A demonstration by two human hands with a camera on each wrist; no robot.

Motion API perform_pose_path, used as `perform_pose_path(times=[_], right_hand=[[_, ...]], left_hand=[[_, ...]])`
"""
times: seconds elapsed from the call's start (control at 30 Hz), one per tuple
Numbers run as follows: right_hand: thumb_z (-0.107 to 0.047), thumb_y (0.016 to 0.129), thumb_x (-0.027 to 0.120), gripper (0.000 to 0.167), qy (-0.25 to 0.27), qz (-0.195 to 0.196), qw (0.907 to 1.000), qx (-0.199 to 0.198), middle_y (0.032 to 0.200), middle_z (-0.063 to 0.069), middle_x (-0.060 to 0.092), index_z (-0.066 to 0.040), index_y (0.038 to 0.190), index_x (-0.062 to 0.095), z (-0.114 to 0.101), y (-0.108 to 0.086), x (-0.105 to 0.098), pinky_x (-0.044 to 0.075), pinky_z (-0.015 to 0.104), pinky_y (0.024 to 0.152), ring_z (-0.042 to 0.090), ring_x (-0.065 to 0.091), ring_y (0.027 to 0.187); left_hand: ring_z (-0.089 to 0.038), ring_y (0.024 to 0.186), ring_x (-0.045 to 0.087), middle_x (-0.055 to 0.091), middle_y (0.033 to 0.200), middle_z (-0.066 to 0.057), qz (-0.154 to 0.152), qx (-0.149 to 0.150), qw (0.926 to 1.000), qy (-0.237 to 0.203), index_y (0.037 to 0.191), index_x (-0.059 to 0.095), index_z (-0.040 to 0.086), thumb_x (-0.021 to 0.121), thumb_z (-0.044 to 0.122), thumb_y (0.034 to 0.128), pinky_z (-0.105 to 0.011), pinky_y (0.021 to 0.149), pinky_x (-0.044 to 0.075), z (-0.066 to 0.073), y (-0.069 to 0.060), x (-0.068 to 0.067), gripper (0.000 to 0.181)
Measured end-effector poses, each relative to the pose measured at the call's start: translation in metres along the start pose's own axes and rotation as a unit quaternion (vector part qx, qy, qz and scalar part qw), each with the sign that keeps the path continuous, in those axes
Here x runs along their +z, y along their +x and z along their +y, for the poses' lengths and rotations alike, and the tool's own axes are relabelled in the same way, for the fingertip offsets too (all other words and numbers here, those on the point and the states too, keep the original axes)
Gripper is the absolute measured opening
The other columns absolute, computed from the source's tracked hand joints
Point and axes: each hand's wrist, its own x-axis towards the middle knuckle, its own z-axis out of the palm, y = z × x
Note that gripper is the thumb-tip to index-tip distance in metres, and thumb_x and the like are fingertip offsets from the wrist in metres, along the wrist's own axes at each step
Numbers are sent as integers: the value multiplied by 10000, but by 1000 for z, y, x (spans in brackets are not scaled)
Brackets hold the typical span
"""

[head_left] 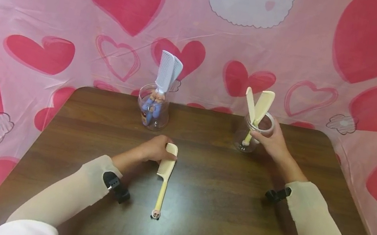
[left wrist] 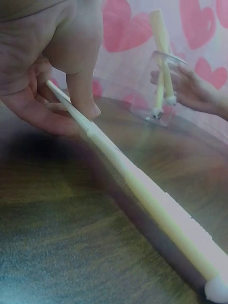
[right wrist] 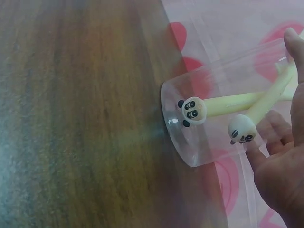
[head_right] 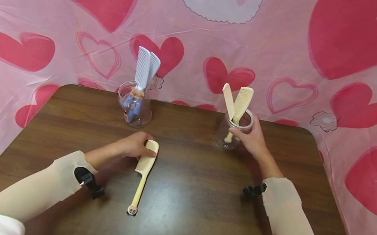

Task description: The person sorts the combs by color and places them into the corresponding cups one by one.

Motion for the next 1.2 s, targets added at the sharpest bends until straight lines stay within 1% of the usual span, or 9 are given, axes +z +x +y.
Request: perform_pose_path(times=[0.27,0.33,0.53,0.7,0.8,0.93,1.0,1.1,1.2], right_hand=[[77,849,755,796,-200,-2,9998,38,1288,21,510,11,1520,333,-2,4,-2,449,139,950,86,518,1142],[89,833,763,803,-236,3,9997,47,1268,-4,510,31,1505,328,-2,5,-2,448,150,959,87,514,1137],[147,822,730,737,-182,-58,9997,125,1199,-79,495,97,1425,309,-21,1,2,449,120,922,48,512,1091],[131,840,727,751,-71,-54,9997,208,1238,-84,492,17,1455,309,-3,7,-2,456,164,968,63,509,1131],[138,842,719,755,131,-135,9998,107,1245,-57,517,-12,1473,334,1,7,-3,456,168,969,104,519,1146],[157,834,713,738,368,-307,9988,-118,1233,-31,562,-38,1472,397,2,8,-4,450,152,958,130,537,1139],[154,832,718,723,371,-369,9985,-181,1226,-36,576,-55,1460,428,3,8,-4,449,149,955,116,546,1129],[139,840,719,695,268,-409,9986,-185,1226,-41,582,-72,1442,444,2,8,-5,451,144,954,95,556,1120],[156,840,701,678,427,-486,9978,-155,1223,-27,588,-74,1427,449,2,8,-6,457,153,955,100,562,1115]], left_hand=[[-216,689,655,629,857,-145,-77,22,9997,-237,1212,581,-132,757,8,890,-362,559,613,-1,2,-3,393],[-209,678,658,630,846,-140,-105,52,9997,-229,1193,584,-131,748,-3,891,-369,563,616,0,1,-3,367],[-203,657,655,643,825,-136,-191,257,9994,-94,1146,601,-116,744,15,899,-372,553,615,5,0,-7,314],[-212,685,668,670,829,-146,-257,549,9982,-14,1144,610,-106,720,33,928,-376,561,616,12,0,-11,279],[-224,714,685,686,848,-158,-241,817,9963,53,1191,618,-104,707,39,941,-401,586,624,20,1,-16,301],[-215,758,692,707,885,-163,-64,1319,9911,162,1238,636,-80,711,67,950,-445,651,631,35,3,-24,332],[-213,786,698,716,913,-169,32,1525,9883,38,1236,640,-70,707,70,955,-444,666,633,44,3,-29,322],[-238,831,717,725,967,-187,151,1729,9841,-374,1234,631,-62,703,54,956,-421,667,636,58,2,-35,310],[-258,873,723,717,1014,-200,319,1931,9786,-631,1234,614,-55,697,45,957,-420,694,636,73,-1,-40,306]])
